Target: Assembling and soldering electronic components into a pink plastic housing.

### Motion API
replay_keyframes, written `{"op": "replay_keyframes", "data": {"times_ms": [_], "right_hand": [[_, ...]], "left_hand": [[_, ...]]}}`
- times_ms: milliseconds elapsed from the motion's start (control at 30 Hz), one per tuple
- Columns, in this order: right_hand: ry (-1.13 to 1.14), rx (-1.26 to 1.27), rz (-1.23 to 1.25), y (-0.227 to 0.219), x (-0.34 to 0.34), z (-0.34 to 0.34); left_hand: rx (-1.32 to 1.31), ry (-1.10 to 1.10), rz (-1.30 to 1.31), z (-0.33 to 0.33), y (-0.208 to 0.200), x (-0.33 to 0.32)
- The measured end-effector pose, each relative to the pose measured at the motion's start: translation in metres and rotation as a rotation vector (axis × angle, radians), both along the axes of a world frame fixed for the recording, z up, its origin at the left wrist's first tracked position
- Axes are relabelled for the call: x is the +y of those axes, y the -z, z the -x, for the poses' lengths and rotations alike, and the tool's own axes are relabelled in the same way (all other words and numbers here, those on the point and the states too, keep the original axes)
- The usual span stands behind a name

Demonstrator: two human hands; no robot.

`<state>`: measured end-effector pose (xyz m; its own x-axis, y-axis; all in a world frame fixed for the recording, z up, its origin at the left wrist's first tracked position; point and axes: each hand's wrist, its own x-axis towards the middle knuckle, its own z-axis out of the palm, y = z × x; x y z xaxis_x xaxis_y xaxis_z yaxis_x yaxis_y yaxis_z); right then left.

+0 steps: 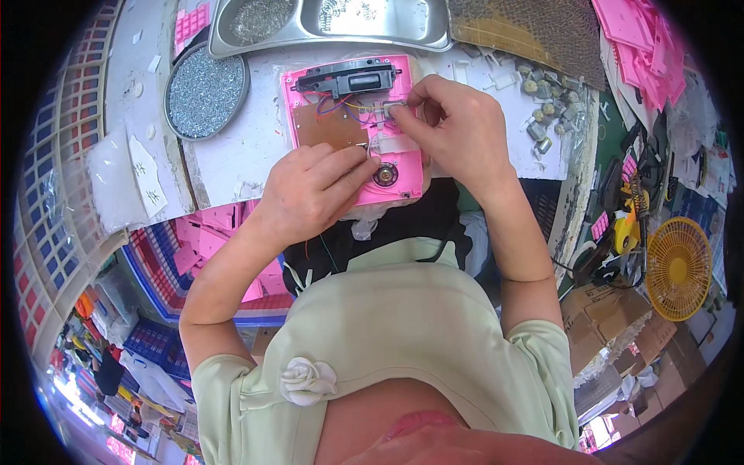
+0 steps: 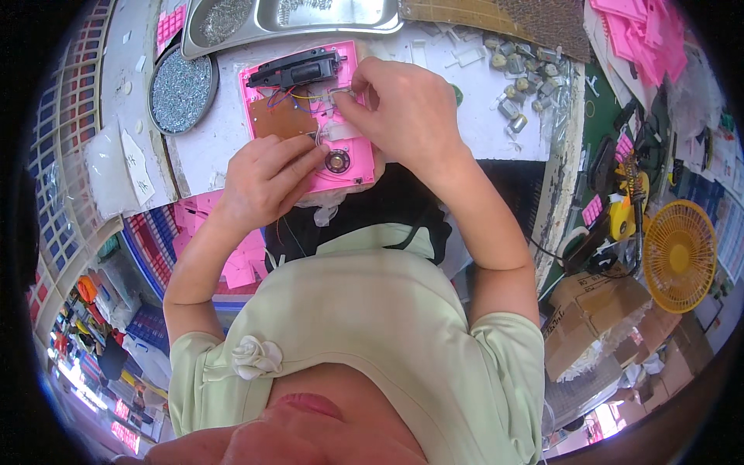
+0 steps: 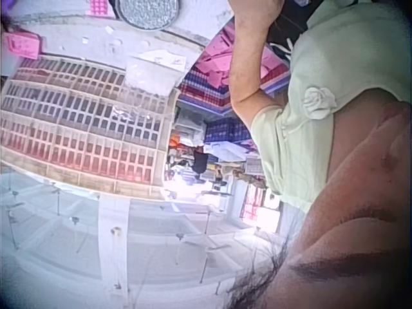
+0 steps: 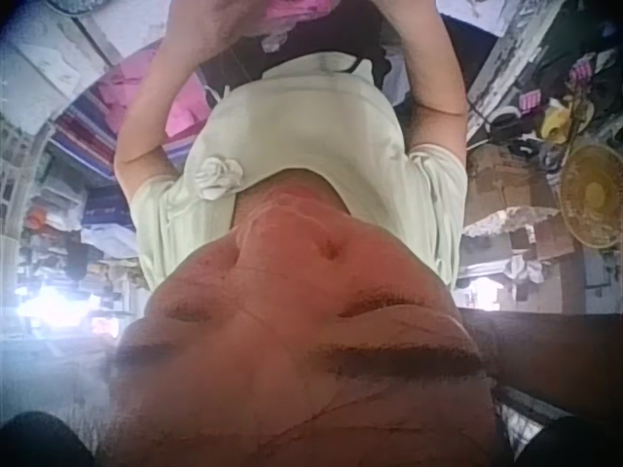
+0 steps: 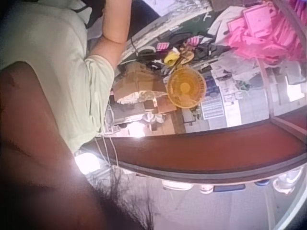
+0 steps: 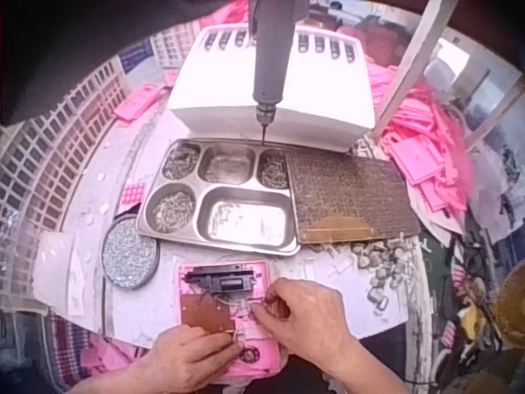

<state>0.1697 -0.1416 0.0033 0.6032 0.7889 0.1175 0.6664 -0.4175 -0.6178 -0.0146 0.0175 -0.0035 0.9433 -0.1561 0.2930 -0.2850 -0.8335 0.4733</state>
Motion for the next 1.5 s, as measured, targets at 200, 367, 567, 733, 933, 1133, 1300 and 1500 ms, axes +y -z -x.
{"op": "replay_keyframes", "data": {"times_ms": [200,367,567,733,933,1133,1300,1500], "right_hand": [[-0.006,-0.012,0.014,0.000,-0.001,0.000],[0.000,-0.046,0.040,-0.002,0.001,0.001],[0.005,-0.131,0.080,-0.005,0.004,0.006],[-0.006,-0.163,0.044,-0.003,0.001,0.006],[0.056,-0.050,-0.094,0.005,-0.001,0.011],[0.093,0.249,-0.080,0.005,0.000,0.003],[0.027,0.537,0.059,0.003,-0.002,-0.016],[-0.071,0.184,0.185,-0.011,0.006,-0.012]], "left_hand": [[0.002,0.024,-0.051,-0.001,-0.002,0.001],[0.008,-0.005,-0.051,-0.001,-0.003,-0.002],[0.014,-0.002,-0.028,0.000,-0.001,-0.001],[0.010,0.008,-0.033,0.002,-0.003,0.004],[-0.165,-0.124,-0.099,-0.029,-0.006,0.002],[-0.088,-0.191,-0.227,-0.042,-0.001,-0.005],[-0.114,-0.192,-0.213,-0.039,0.006,-0.005],[-0.180,-0.205,-0.200,-0.041,0.007,-0.006]]}}
